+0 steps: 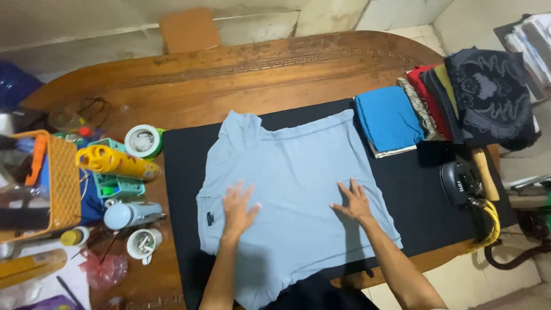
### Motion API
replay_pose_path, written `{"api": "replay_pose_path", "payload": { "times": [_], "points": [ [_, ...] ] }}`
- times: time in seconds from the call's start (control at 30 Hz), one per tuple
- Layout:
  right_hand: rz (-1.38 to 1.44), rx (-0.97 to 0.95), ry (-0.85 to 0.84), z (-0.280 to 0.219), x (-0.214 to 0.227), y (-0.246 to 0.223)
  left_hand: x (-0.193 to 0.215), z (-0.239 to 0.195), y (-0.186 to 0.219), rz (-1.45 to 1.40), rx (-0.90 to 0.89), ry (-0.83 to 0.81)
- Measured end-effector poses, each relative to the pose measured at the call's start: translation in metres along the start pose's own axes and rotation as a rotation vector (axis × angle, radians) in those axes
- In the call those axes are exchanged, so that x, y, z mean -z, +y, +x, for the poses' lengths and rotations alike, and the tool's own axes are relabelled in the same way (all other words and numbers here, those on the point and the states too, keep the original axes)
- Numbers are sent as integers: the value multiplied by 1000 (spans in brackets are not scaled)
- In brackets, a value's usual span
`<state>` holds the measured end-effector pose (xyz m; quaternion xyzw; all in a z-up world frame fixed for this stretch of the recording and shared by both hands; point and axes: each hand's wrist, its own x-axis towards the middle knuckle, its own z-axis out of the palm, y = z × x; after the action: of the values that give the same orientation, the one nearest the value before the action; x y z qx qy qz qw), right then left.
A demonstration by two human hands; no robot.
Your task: The person irons a light blue t-shirt on a black mat, folds it, and places it in a blue basket. Then, the person irons a bright blue t-shirt, folds it, and places it in the same basket.
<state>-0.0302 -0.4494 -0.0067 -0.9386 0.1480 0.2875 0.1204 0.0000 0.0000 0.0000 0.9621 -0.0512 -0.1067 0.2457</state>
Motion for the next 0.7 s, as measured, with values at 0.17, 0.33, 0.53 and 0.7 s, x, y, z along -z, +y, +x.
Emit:
{"api": "replay_pose_path", "payload": {
  "times": [0.17,0.33,0.53,0.7],
  "points": [
    [28,-106,-35,6,33,-2,-20,-7,-16,156,132,-83],
    [126,-207,17,17,43,-2,-15,11,-31,188,429,-247],
    [175,24,310,-14,-3,-36,-75,-1,33,359,391,158],
    [-54,124,51,-50,-3,10,-87,-40,160,66,96,-466]
  ]
}}
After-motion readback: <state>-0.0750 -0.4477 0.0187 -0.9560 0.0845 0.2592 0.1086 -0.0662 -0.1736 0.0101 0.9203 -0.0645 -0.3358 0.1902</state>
